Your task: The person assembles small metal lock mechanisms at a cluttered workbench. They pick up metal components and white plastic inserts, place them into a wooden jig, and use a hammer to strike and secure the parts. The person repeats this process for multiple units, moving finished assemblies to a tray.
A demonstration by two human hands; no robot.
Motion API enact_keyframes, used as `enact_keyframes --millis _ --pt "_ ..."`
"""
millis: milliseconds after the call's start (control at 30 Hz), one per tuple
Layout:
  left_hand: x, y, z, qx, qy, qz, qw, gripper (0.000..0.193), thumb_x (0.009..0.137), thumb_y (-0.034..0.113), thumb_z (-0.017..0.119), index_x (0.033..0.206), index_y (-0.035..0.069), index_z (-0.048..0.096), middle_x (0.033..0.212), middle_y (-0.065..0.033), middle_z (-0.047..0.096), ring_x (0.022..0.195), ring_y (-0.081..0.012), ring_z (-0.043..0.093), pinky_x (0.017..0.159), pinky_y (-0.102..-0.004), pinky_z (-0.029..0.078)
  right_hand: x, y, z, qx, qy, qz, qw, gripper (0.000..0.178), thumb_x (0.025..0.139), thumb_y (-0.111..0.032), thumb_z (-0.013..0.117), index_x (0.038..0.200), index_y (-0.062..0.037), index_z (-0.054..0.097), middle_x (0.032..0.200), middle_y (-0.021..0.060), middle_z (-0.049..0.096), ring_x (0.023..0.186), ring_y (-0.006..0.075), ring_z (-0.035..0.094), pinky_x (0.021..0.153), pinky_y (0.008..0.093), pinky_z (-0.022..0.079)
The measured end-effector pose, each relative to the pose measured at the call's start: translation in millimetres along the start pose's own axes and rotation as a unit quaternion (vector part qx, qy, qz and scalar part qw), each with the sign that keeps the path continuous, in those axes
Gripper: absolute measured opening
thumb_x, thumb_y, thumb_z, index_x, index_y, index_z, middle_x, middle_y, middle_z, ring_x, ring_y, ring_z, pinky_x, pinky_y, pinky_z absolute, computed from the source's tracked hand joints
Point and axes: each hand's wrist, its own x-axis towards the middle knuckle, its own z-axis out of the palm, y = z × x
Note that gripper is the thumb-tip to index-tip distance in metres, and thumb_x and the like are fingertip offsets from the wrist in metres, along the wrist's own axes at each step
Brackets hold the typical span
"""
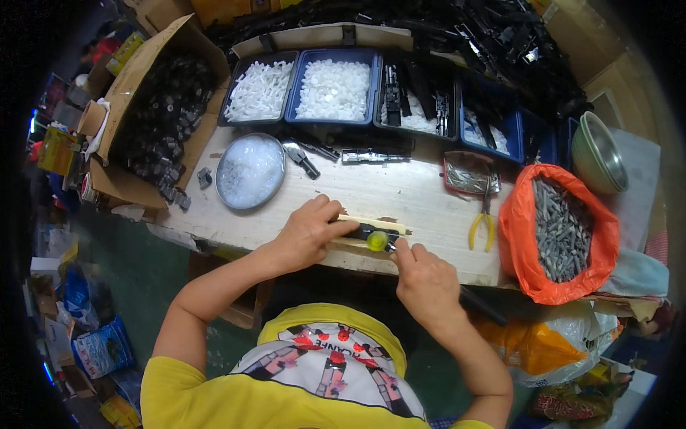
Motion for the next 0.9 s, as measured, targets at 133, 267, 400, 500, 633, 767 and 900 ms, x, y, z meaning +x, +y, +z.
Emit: enact_keyframes --millis 133,267,400,500,633,767,900 --pt "-2.3 2.3 0.4 -0.043 0.045 -0.063 0.996 0.051 0.058 -0.008 0.057 0.108 0.004 0.055 0.082 -0.0092 0.052 0.079 -0.0278 0.048 0.067 -0.0364 0.044 8.0 -8.5 -10.7 0.090 0.093 0.009 0.992 0.017 0.081 -0.013 0.056 0.096 -0.0042 0.054 0.074 0.0096 0.056 0.058 0.0282 0.056 0.050 0.0367 0.045" --pt "-7.4 4.3 2.3 -0.060 0.086 -0.089 0.990 0.058 0.059 -0.008 0.059 0.115 0.003 0.049 0.083 -0.0105 0.053 0.079 -0.0285 0.048 0.067 -0.0367 0.043 22.8 -21.4 -2.5 0.168 0.141 -0.017 0.976 0.021 0.081 -0.010 0.055 0.101 -0.0036 0.054 0.077 0.0114 0.058 0.059 0.0297 0.057 0.051 0.0381 0.045" --pt "-14.0 9.0 10.3 -0.081 0.120 -0.122 0.982 0.065 0.060 -0.007 0.060 0.122 0.002 0.043 0.087 -0.0099 0.053 0.082 -0.0275 0.047 0.072 -0.0369 0.040 46.4 -26.5 -1.9 0.071 -0.046 0.025 0.996 0.014 0.084 -0.015 0.052 0.089 -0.0021 0.054 0.070 0.0158 0.059 0.058 0.0338 0.059 0.052 0.0418 0.046" --pt "-20.7 13.0 18.2 -0.083 0.173 -0.162 0.968 0.069 0.062 -0.006 0.062 0.126 0.002 0.039 0.097 -0.0104 0.053 0.088 -0.0278 0.046 0.079 -0.0382 0.035 54.3 -34.1 -3.1 0.203 0.158 0.003 0.966 0.015 0.085 -0.018 0.049 0.082 -0.0038 0.051 0.069 0.0157 0.059 0.057 0.0351 0.059 0.052 0.0432 0.046" --pt "-34.7 20.7 24.3 -0.085 0.228 -0.220 0.945 0.074 0.062 -0.004 0.066 0.128 0.001 0.035 0.113 -0.0140 0.048 0.097 -0.0304 0.044 0.087 -0.0404 0.031 69.8 -33.6 5.1 0.099 -0.038 -0.014 0.994 0.015 0.086 -0.018 0.049 0.083 -0.0036 0.052 0.068 0.0159 0.060 0.057 0.0347 0.059 0.052 0.0415 0.047" --pt "-49.0 18.2 22.4 -0.080 0.223 -0.219 0.946 0.080 0.061 -0.001 0.069 0.131 0.000 0.030 0.118 -0.0167 0.044 0.104 -0.0315 0.041 0.091 -0.0403 0.030 70.2 -45.1 2.7 0.107 -0.004 -0.014 0.994 0.017 0.086 -0.019 0.048 0.083 -0.0031 0.053 0.066 0.0166 0.059 0.057 0.0344 0.059 0.052 0.0414 0.047" --pt "-50.5 13.4 11.5 -0.087 0.201 -0.215 0.952 0.081 0.061 0.001 0.070 0.131 0.001 0.030 0.117 -0.0166 0.045 0.104 -0.0314 0.041 0.091 -0.0397 0.029 71.3 -36.9 12.1 0.045 -0.098 0.007 0.994 0.017 0.085 -0.018 0.050 0.086 -0.0028 0.056 0.065 0.0154 0.060 0.058 0.0321 0.060 0.054 0.0389 0.047"
